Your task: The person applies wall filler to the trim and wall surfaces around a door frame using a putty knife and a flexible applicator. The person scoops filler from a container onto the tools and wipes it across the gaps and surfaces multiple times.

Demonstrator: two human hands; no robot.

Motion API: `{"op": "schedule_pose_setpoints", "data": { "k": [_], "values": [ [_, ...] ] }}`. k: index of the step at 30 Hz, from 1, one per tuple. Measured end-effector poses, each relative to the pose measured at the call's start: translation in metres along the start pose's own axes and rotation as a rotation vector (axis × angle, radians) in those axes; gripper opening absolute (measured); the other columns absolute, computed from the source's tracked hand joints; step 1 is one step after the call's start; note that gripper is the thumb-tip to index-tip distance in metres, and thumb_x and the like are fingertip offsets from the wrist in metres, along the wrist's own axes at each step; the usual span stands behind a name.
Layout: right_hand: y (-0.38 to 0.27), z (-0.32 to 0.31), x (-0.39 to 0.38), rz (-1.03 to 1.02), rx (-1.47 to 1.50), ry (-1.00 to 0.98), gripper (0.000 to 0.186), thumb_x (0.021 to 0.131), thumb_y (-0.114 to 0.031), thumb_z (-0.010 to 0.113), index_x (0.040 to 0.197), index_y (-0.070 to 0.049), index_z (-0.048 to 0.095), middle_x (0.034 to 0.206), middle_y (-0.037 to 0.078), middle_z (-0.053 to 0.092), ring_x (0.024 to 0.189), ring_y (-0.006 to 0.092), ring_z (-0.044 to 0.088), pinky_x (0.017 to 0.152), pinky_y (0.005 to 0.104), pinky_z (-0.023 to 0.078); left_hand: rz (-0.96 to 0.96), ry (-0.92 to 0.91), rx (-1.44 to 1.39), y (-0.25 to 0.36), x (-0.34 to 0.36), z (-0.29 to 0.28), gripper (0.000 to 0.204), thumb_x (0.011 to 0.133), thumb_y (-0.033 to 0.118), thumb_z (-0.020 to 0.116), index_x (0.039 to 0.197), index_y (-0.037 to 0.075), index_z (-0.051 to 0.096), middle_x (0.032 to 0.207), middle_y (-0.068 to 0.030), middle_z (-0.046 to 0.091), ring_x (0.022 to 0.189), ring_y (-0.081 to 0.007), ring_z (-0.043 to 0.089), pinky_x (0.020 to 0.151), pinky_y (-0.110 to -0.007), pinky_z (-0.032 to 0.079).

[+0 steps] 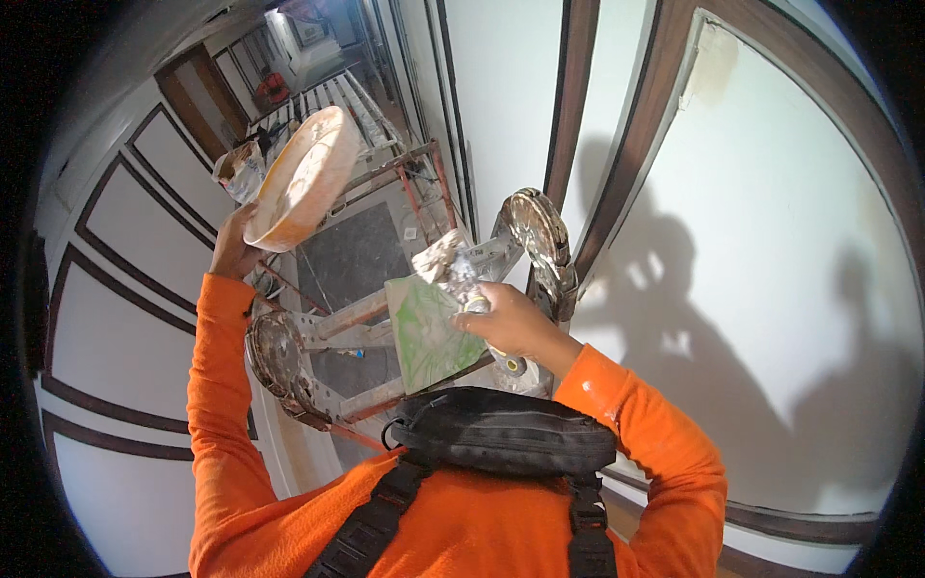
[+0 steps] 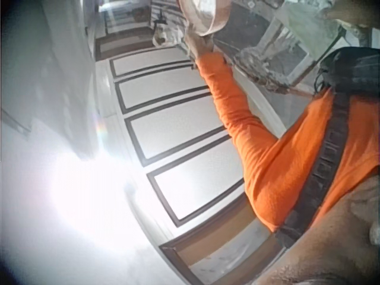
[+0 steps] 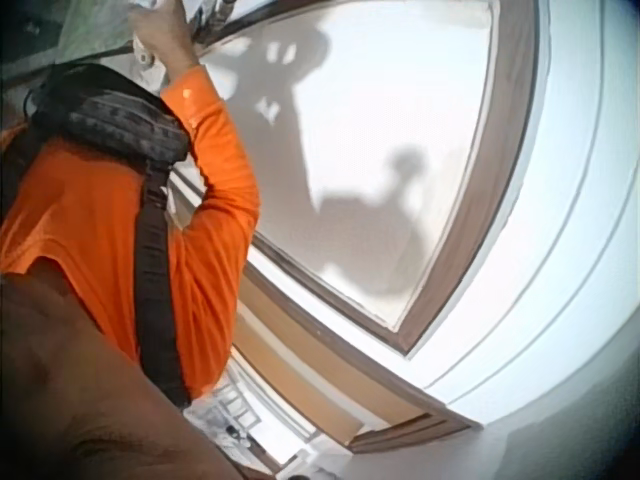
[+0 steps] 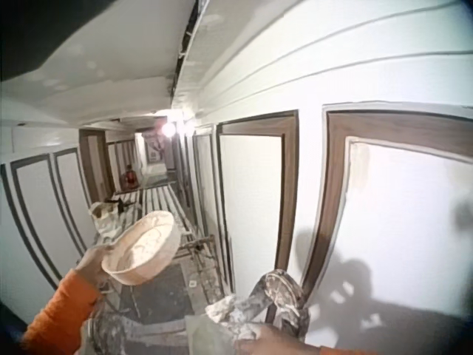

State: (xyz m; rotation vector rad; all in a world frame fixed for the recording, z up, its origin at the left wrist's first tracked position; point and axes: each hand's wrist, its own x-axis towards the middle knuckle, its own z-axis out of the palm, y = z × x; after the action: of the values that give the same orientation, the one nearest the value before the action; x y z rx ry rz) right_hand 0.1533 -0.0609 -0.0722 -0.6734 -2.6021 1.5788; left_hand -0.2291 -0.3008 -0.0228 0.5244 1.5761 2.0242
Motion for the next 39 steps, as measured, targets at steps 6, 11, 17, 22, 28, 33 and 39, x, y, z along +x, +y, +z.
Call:
{"op": "schedule_pose_setpoints", "data": {
  "k": [6, 11, 17, 22, 28, 33, 39],
  "values": [
    [0.067, 0.020, 0.045, -0.179, 0.388, -0.041, 0.043, 0.084, -0.022, 0.078, 0.119, -0.002, 0.064, 0.104, 0.008, 0.069, 0.092, 0.0145, 0.062, 0.083, 0.0309, 0.051, 0.016, -0.090, 0.041, -0.001, -0.015, 0.022, 0.036, 0.097, 0.027, 0.056, 0.121, 0.001, 0.061, 0.108, -0.0081, 0.067, 0.094, -0.0202, 0.065, 0.082, -0.035, 0.052],
    [-0.026, -0.012, 0.012, -0.497, 0.160, 0.294, 0.032, 0.080, -0.018, 0.073, 0.096, 0.009, 0.065, 0.075, 0.020, 0.066, 0.072, 0.0311, 0.066, 0.067, 0.0399, 0.051, 0.087, -0.167, 0.346, -0.003, -0.073, 0.101, 0.038, 0.097, 0.033, 0.055, 0.121, 0.005, 0.064, 0.105, -0.0054, 0.068, 0.091, -0.0185, 0.064, 0.080, -0.034, 0.050],
    [-0.036, -0.091, -0.112, -0.540, -0.028, 0.704, 0.034, 0.080, -0.018, 0.071, 0.095, 0.008, 0.056, 0.095, 0.027, 0.058, 0.095, 0.0406, 0.058, 0.084, 0.0464, 0.045, 0.167, -0.788, 0.691, -0.063, -0.080, 0.305, 0.037, 0.097, 0.031, 0.055, 0.119, 0.004, 0.064, 0.105, -0.0071, 0.068, 0.093, -0.0200, 0.064, 0.082, -0.034, 0.050],
    [-0.010, -0.112, -0.204, -0.350, 0.207, 0.967, 0.035, 0.083, -0.016, 0.070, 0.102, 0.009, 0.055, 0.089, 0.022, 0.061, 0.084, 0.0306, 0.062, 0.077, 0.0411, 0.048, 0.230, -1.039, 0.792, -0.096, -0.100, 0.398, 0.036, 0.097, 0.029, 0.054, 0.118, 0.002, 0.065, 0.104, -0.0085, 0.068, 0.094, -0.0211, 0.065, 0.084, -0.034, 0.050],
    [0.042, -0.098, -0.244, -0.413, 0.332, 1.232, 0.036, 0.081, -0.018, 0.071, 0.101, 0.008, 0.058, 0.090, 0.021, 0.065, 0.084, 0.0258, 0.063, 0.078, 0.0375, 0.049, 0.296, -1.139, 0.884, -0.112, -0.111, 0.447, 0.035, 0.096, 0.027, 0.054, 0.117, 0.001, 0.065, 0.104, -0.0102, 0.069, 0.095, -0.0226, 0.065, 0.086, -0.034, 0.049],
    [0.044, -0.102, -0.258, -0.211, 0.400, 1.318, 0.038, 0.077, -0.022, 0.072, 0.093, 0.010, 0.059, 0.087, 0.025, 0.063, 0.083, 0.0324, 0.063, 0.078, 0.0421, 0.048, 0.358, -1.136, 0.968, -0.108, -0.086, 0.461, 0.035, 0.096, 0.026, 0.053, 0.116, -0.001, 0.065, 0.103, -0.0117, 0.069, 0.096, -0.0238, 0.065, 0.088, -0.035, 0.049],
    [0.039, -0.098, -0.217, -0.173, 0.270, 1.186, 0.046, 0.085, -0.027, 0.071, 0.113, 0.006, 0.058, 0.106, 0.022, 0.065, 0.098, 0.0297, 0.063, 0.088, 0.0421, 0.048, 0.386, -0.854, 1.130, -0.056, -0.015, 0.354, 0.034, 0.096, 0.024, 0.053, 0.114, -0.002, 0.065, 0.102, -0.0134, 0.069, 0.097, -0.0252, 0.066, 0.090, -0.035, 0.048]
  ]
}}
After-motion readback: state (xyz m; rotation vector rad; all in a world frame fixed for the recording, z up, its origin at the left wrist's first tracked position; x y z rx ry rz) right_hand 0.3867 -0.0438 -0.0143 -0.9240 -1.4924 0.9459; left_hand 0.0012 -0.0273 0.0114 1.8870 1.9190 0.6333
